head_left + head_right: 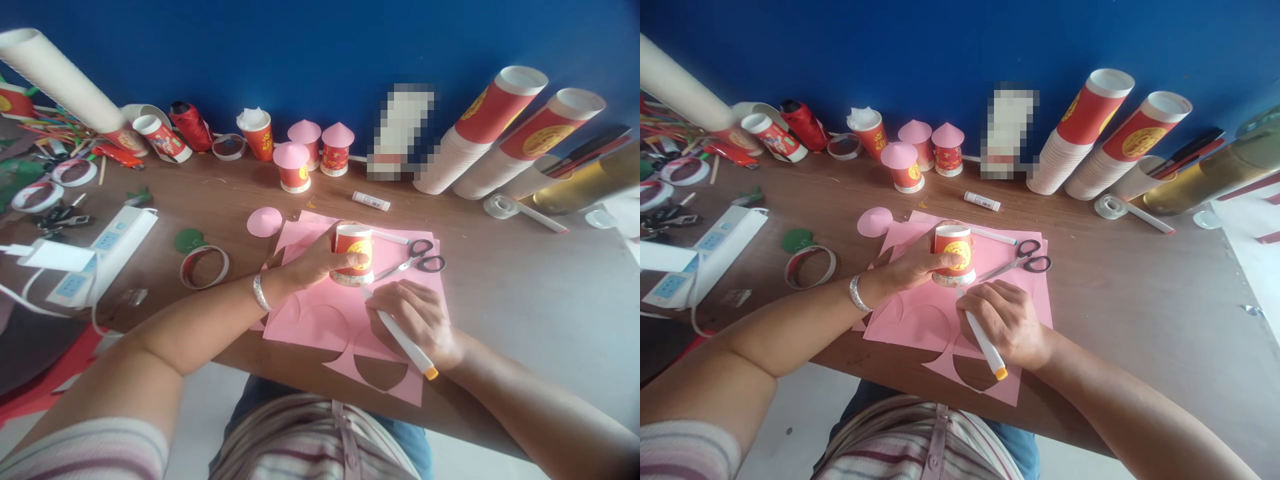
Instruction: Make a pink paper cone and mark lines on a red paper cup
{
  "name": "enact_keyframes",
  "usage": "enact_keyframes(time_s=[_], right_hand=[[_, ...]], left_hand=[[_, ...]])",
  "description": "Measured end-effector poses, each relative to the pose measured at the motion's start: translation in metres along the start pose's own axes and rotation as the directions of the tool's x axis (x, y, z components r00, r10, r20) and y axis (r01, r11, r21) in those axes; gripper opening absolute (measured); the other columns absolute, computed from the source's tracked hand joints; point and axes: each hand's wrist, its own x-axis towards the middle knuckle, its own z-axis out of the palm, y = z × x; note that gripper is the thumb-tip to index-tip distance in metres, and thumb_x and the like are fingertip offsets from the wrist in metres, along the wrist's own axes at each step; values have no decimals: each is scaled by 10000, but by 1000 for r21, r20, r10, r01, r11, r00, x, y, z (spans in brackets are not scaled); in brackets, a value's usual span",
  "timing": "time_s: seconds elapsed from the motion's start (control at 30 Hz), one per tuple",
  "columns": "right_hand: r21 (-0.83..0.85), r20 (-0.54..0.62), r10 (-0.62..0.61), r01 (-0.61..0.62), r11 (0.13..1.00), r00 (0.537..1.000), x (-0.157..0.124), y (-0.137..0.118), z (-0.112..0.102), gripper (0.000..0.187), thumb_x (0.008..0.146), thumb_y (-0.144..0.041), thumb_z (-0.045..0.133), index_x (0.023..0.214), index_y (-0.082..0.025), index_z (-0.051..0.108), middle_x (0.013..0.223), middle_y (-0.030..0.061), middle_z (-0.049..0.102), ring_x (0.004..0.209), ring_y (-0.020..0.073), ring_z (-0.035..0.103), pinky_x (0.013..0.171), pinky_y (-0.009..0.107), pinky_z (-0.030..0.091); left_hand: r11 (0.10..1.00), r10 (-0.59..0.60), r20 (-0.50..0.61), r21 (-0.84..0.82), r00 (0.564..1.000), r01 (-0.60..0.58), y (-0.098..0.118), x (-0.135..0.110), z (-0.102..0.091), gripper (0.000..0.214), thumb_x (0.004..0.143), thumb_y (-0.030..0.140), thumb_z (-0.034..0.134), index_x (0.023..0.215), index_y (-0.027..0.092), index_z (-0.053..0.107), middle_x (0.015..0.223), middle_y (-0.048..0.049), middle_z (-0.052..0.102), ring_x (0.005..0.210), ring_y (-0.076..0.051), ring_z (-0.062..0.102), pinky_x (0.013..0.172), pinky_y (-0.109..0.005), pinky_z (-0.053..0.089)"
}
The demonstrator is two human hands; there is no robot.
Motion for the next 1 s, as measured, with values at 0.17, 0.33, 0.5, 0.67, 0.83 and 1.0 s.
enact_keyframes(time_s=[0.17,0.33,0.5,0.67,0.83,1.0], right_hand=[[-6,-3,-5,5,1000,1000,-1,1,2,266,899,14,628,1100,-161,618,845,34,693,700,148,624,624,287,534],[-1,-1,-18,18,1000,1000,-2,2,2,246,922,-1,602,1112,-157,618,855,43,702,714,149,627,618,294,541],[19,-6,-35,35,999,999,-3,1,1,219,906,-10,616,1067,-158,624,826,33,681,662,142,619,588,297,536],[30,-18,-42,42,999,999,-6,1,1,170,927,-35,620,1054,-147,638,837,45,682,706,154,632,608,307,540],[27,-9,-63,63,998,998,-6,1,1,151,929,-46,631,1050,-136,642,838,47,681,703,157,638,602,306,546],[21,6,-54,54,998,999,-3,0,0,171,912,-39,645,1052,-137,643,835,45,680,720,168,664,610,303,561]], left_hand=[[1000,-3,-17,13,1000,3,-1,1,-1,471,719,307,889,1068,192,595,933,-2,613,806,-129,583,684,-253,497],[1000,6,17,25,1000,-6,-1,1,0,423,746,333,866,1034,195,589,890,2,598,786,-131,562,673,-257,483],[999,-21,30,-29,999,21,-3,0,-2,484,725,335,877,1077,201,574,938,-6,611,825,-146,582,726,-284,511],[999,-17,54,-27,998,18,-1,-1,-2,413,754,336,870,1018,189,588,866,9,585,765,-131,547,683,-271,465],[997,30,17,-67,999,-28,-1,-1,-4,542,754,310,885,1220,194,633,1075,-56,662,955,-191,627,823,-317,527],[993,43,75,-109,996,-35,-8,0,-10,497,866,341,800,1311,197,629,1268,-134,680,1134,-265,660,938,-382,562]])
